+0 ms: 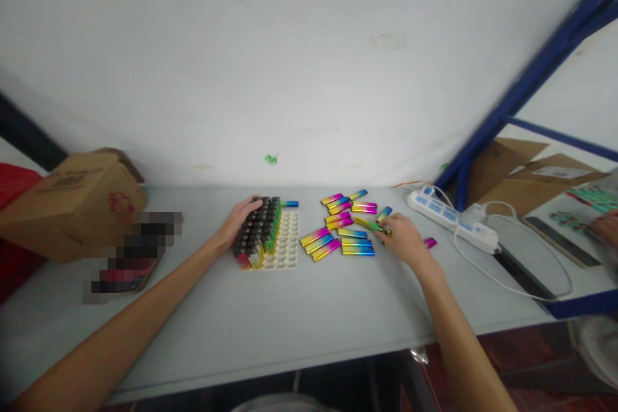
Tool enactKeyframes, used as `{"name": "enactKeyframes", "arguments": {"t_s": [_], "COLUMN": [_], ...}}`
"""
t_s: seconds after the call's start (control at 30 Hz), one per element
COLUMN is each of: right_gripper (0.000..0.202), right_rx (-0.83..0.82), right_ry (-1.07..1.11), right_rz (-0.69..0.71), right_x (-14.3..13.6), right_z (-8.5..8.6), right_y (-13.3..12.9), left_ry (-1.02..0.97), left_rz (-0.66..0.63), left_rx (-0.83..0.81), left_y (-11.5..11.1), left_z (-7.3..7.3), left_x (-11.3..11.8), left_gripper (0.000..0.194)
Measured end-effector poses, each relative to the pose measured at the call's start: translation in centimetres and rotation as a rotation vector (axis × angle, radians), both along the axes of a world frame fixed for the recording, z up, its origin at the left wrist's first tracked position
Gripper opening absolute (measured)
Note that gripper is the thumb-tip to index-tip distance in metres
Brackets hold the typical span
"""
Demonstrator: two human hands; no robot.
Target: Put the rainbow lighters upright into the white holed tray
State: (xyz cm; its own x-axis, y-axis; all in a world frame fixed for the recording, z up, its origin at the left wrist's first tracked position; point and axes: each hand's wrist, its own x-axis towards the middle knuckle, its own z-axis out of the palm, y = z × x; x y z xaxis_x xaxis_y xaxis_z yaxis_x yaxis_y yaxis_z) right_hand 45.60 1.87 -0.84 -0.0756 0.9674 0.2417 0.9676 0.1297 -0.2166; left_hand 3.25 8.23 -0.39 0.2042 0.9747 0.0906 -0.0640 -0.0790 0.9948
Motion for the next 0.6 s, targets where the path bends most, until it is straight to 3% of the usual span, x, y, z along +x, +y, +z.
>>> {"name": "enactKeyframes", "arguments": {"t_s": [0.17, 0.27, 0.33, 0.4, 0.47, 0.53, 0.6], "right_gripper": [0.037, 0.043, 0.043, 0.044, 0.043, 0.042, 0.044], "right_rx": [0.125, 0.183, 0.17, 0.075, -0.053, -0.208, -0.352], "right_ry": [0.443, 0.877, 1.182, 1.415, 1.515, 1.539, 1.524], "right_rz": [-0.07, -0.115, -0.067, 0.037, 0.162, 0.241, 0.257], "right_x": [-1.4, -3.7, -6.0, -8.5, -11.2, -13.7, -16.0], "right_z": [0.8, 2.7, 4.4, 6.1, 7.3, 7.7, 6.9], "right_y": [0.4, 0.8, 1.1, 1.3, 1.5, 1.7, 1.9], "left_ry": [0.002, 0.006, 0.011, 0.02, 0.021, 0.015, 0.009], "left_rz": [-0.007, -0.002, -0.003, -0.005, -0.005, -0.008, -0.014], "left_rx": [-0.01, 0.004, 0.015, 0.018, 0.012, 0.002, -0.002], "left_y": [-0.1, 0.0, 0.0, 0.0, 0.0, 0.0, 0.0], "left_z": [0.1, 0.0, -0.1, -0.1, -0.2, -0.2, -0.2], "left_x": [0.0, 0.0, -0.1, -0.1, -0.1, -0.1, -0.1], "left_gripper": [0.031, 0.031, 0.031, 0.031, 0.032, 0.033, 0.032]}}
